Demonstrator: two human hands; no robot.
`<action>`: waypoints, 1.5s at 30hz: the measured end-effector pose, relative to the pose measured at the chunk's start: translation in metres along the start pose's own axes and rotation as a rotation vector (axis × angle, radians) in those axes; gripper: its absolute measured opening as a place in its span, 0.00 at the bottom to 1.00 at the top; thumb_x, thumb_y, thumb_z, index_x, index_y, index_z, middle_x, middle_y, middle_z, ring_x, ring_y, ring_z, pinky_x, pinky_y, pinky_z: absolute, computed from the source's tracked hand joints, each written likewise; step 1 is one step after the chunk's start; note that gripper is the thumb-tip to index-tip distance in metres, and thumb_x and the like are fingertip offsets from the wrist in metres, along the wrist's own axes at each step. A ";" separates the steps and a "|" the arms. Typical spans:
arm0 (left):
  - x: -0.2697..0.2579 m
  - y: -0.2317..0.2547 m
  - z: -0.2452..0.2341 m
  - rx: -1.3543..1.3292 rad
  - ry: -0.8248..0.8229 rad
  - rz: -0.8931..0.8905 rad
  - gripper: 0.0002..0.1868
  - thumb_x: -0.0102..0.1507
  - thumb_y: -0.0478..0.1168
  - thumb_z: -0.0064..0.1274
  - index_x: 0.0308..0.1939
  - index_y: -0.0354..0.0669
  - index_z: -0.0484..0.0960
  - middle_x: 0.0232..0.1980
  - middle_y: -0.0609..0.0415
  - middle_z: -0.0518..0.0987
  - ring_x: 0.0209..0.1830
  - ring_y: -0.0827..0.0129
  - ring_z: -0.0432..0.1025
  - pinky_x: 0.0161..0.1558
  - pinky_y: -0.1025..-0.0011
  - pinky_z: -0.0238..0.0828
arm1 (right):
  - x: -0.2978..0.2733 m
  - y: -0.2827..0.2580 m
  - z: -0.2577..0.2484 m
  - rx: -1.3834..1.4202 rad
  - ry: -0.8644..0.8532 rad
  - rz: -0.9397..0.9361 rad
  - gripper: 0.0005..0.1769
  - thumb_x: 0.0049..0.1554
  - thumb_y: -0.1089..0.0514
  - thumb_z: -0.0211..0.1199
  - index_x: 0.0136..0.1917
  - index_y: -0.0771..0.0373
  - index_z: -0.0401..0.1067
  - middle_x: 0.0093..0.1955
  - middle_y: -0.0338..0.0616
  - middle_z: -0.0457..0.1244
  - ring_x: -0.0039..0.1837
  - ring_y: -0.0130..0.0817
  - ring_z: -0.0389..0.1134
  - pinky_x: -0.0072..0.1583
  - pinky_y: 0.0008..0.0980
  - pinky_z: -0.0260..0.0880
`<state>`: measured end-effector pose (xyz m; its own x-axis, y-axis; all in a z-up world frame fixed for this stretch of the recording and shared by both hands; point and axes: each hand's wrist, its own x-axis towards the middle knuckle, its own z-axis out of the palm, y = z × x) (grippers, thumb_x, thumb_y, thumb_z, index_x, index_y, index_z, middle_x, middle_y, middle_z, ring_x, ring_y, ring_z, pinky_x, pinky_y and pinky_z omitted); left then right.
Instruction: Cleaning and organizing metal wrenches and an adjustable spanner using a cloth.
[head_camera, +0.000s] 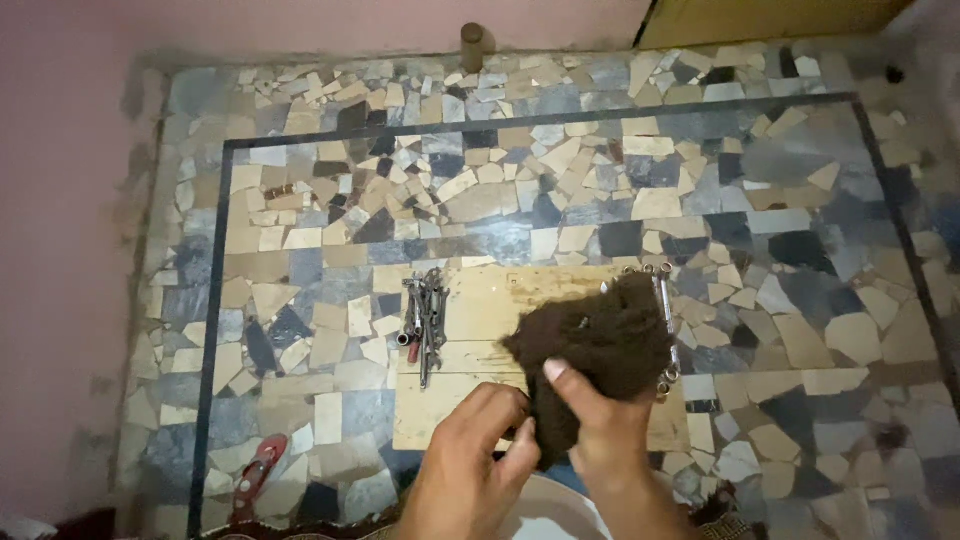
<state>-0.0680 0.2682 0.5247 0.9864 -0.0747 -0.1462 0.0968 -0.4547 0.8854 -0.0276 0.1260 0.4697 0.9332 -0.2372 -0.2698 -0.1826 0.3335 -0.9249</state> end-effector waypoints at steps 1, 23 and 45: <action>0.000 -0.002 -0.001 -0.038 0.025 0.043 0.07 0.61 0.35 0.56 0.41 0.36 0.78 0.40 0.43 0.78 0.40 0.49 0.77 0.43 0.63 0.74 | 0.003 -0.003 0.003 0.091 0.042 0.006 0.19 0.46 0.72 0.67 0.53 0.68 0.74 0.47 0.44 0.70 0.46 0.36 0.72 0.49 0.35 0.75; 0.003 -0.001 -0.001 -0.007 0.135 -0.008 0.10 0.61 0.39 0.63 0.42 0.39 0.83 0.36 0.53 0.81 0.33 0.70 0.77 0.34 0.72 0.75 | 0.009 -0.023 0.015 0.209 0.107 0.024 0.20 0.52 0.71 0.66 0.59 0.67 0.70 0.51 0.46 0.68 0.50 0.37 0.72 0.50 0.37 0.77; 0.004 -0.055 0.015 -0.813 0.111 -0.500 0.07 0.60 0.31 0.61 0.41 0.32 0.82 0.30 0.51 0.83 0.27 0.72 0.80 0.30 0.73 0.80 | 0.038 -0.034 -0.032 0.080 -0.032 0.178 0.25 0.60 0.49 0.63 0.64 0.69 0.72 0.61 0.49 0.70 0.61 0.42 0.69 0.58 0.37 0.74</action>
<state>-0.0712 0.2794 0.4682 0.8090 0.0641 -0.5842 0.5309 0.3469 0.7732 0.0038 0.0769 0.4821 0.8978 -0.1391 -0.4178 -0.3222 0.4391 -0.8387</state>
